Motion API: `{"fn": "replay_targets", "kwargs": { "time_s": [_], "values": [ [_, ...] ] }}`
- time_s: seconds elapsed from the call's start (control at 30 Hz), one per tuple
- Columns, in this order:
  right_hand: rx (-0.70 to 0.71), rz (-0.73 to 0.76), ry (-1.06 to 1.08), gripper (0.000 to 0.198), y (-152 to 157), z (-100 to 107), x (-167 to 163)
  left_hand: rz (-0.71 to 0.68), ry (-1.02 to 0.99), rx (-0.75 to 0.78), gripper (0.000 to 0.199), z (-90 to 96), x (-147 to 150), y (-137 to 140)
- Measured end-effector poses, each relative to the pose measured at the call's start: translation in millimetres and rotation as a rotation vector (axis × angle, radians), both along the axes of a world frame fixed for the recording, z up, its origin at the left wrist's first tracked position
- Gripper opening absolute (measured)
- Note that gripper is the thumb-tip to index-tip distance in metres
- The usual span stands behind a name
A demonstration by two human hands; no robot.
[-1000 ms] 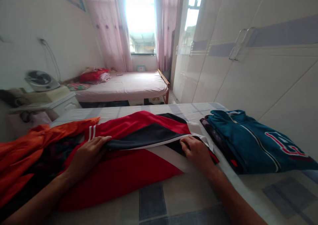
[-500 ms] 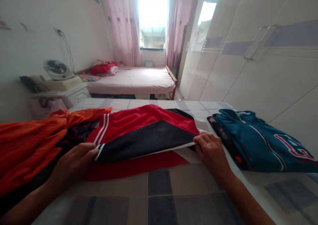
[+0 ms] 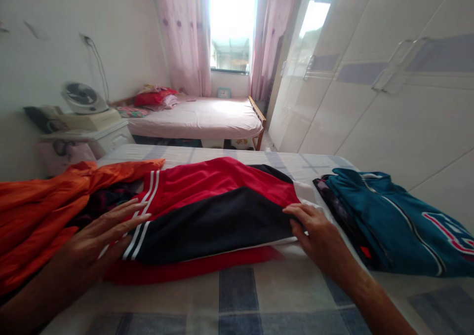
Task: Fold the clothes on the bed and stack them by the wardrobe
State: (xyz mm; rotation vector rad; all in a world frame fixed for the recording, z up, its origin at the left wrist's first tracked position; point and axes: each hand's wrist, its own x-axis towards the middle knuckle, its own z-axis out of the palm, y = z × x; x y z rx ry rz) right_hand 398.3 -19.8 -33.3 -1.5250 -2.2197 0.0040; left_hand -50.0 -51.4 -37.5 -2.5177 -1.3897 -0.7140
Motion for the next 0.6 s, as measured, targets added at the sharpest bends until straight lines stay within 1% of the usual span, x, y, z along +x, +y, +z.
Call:
{"fn": "replay_targets", "kwargs": {
  "time_s": [0.03,0.07,0.13,0.2,0.23,0.3,0.37,0.43,0.47,0.5,0.53,0.6],
  "values": [
    [0.035,0.017,-0.003,0.033,4,-4,-7,-0.024,0.059,-0.010,0.050,-5.6,3,3],
    [0.038,0.044,-0.021,0.035,6,-10,-15,-0.046,0.123,-0.024,0.057,-13.4,5,6],
    [-0.024,0.095,-0.080,0.039,9,-24,-26,-0.063,0.213,-0.065,0.063,-31.3,5,12],
    [-0.107,0.113,-0.103,0.038,12,-33,-29,-0.058,0.237,-0.134,0.058,-43.9,2,18],
    [-0.149,0.119,-0.089,0.036,15,-33,-28,-0.042,0.230,-0.172,0.052,-45.7,0,21],
    [-0.200,0.126,-0.026,0.032,28,-25,-22,-0.001,0.169,-0.192,0.041,-39.4,-1,33],
    [-0.154,0.073,0.035,0.030,56,-11,-13,0.064,0.090,-0.146,0.036,-24.5,0,54],
    [-0.038,-0.059,0.048,0.032,97,-2,-4,0.130,0.053,-0.086,0.039,-9.0,1,87],
    [0.005,-0.133,0.037,0.034,121,0,-2,0.166,0.060,-0.077,0.041,-3.2,1,107],
    [0.016,-0.197,0.015,0.037,145,0,0,0.212,0.081,-0.095,0.043,0.9,1,127],
    [-0.013,-0.252,-0.010,0.039,168,-2,1,0.262,0.107,-0.129,0.046,3.3,-1,147],
    [-0.126,-0.324,-0.037,0.043,207,-10,-2,0.351,0.160,-0.235,0.051,4.0,-5,182]
  ]
}}
